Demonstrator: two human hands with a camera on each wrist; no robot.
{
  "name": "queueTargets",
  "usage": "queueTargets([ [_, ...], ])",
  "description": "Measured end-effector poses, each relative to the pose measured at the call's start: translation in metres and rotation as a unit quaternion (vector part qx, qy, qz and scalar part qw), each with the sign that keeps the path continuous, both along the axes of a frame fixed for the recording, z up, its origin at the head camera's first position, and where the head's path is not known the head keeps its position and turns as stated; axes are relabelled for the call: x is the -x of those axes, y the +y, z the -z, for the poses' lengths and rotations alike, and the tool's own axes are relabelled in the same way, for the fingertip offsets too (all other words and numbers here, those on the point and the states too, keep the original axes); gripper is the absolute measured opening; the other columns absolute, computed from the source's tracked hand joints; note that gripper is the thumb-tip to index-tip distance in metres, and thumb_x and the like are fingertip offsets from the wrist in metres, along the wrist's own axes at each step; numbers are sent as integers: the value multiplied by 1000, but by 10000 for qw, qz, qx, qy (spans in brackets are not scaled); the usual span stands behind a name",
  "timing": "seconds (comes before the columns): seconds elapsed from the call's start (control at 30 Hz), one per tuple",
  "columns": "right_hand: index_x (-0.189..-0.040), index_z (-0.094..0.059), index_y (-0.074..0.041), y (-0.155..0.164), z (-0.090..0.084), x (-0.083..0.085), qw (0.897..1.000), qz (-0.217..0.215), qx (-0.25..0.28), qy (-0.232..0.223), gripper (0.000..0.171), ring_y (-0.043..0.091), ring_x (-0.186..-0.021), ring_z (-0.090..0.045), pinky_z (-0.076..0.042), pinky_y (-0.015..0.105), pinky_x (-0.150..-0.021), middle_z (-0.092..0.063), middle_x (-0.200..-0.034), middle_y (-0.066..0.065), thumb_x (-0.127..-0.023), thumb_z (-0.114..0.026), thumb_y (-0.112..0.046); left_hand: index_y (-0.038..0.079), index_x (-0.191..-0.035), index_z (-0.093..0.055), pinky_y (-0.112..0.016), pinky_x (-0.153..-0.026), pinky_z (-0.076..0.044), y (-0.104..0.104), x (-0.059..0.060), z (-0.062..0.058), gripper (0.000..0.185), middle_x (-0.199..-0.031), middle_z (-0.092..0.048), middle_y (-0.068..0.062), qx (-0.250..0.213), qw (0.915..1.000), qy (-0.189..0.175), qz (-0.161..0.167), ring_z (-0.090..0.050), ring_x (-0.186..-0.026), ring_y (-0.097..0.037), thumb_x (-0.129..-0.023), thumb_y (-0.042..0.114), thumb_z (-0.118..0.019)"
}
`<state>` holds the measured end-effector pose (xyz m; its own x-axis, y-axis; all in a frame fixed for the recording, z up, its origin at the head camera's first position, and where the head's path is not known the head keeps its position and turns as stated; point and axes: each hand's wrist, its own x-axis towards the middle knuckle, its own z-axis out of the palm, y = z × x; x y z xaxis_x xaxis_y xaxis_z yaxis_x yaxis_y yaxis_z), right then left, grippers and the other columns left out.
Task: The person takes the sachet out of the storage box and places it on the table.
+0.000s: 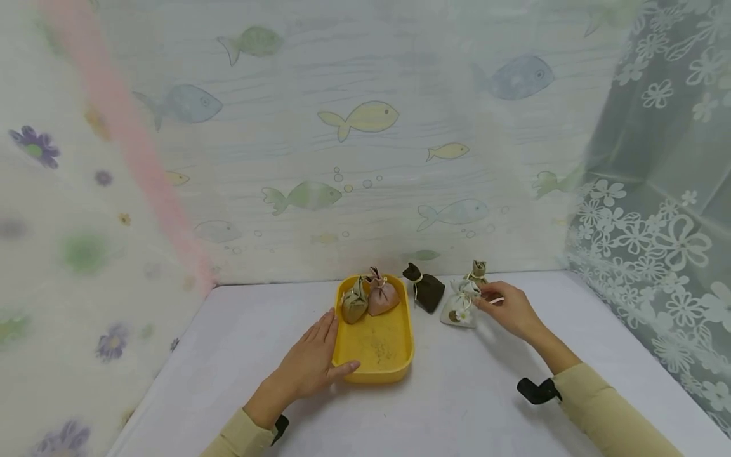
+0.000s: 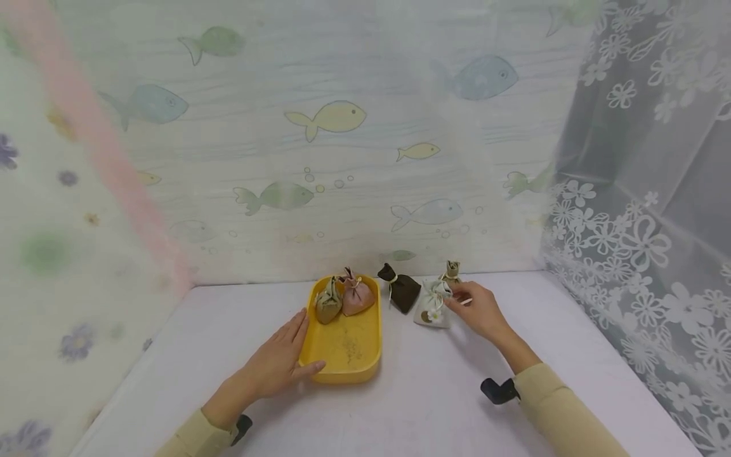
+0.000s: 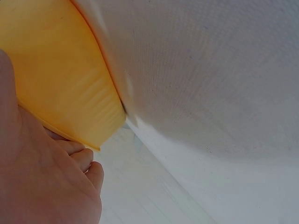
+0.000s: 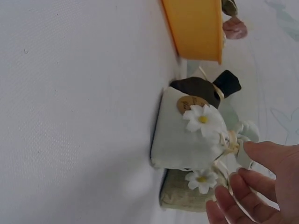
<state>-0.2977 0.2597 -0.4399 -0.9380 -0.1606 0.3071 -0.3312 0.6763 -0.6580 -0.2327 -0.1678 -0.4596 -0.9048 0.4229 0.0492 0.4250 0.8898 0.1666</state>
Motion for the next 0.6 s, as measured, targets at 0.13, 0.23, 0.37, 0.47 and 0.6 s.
queueTargets([
  [0.13, -123, -65, 8, 4, -2, -3, 10000, 23, -2, 31, 34, 34, -102, -66, -57, 42, -86, -70, -112, 21, -98, -71, -14, -6, -160, -19, -50, -125, -22, -1, 1, 1, 106, -169, -13, -22, 13, 9999, 113, 34, -18, -156, -33, -96, 75, -43],
  [0.23, -122, -66, 7, 5, -2, -6, 10000, 37, -5, 25, 34, 33, -101, -66, -58, 41, -85, -70, -112, 19, -98, -72, -15, -7, -160, -20, -51, -124, -23, -2, 1, 2, 107, -169, -15, -23, -34, 9998, 167, 78, -19, -156, -34, -96, 76, -44],
  [0.37, -120, -67, 7, 4, -2, -10, 9999, 35, -9, 99, 31, 32, -99, -67, -58, 39, -83, -70, -110, 19, -96, -72, -13, -7, -160, -19, -50, -124, -22, -2, 0, 2, 107, -169, -14, -22, 26, 9999, 90, 47, -18, -156, -33, -96, 76, -43],
  [0.47, -120, -67, 7, 2, -4, -11, 9999, -15, -19, 156, 30, 32, -98, -67, -57, 37, -82, -71, -110, 19, -96, -73, -11, -6, -160, -18, -49, -125, -21, -1, -1, 0, 108, -169, -13, -21, 80, 9999, 60, 19, -17, -156, -33, -95, 78, -41],
  [0.6, -120, -66, 7, -3, -9, -12, 9997, -155, -4, 181, 30, 33, -100, -67, -58, 39, -84, -71, -110, 19, -96, -73, -11, -7, -160, -17, -49, -125, -21, 0, -3, -1, 110, -169, -13, -22, 123, 9999, 74, 39, -17, -156, -33, -95, 79, -38],
])
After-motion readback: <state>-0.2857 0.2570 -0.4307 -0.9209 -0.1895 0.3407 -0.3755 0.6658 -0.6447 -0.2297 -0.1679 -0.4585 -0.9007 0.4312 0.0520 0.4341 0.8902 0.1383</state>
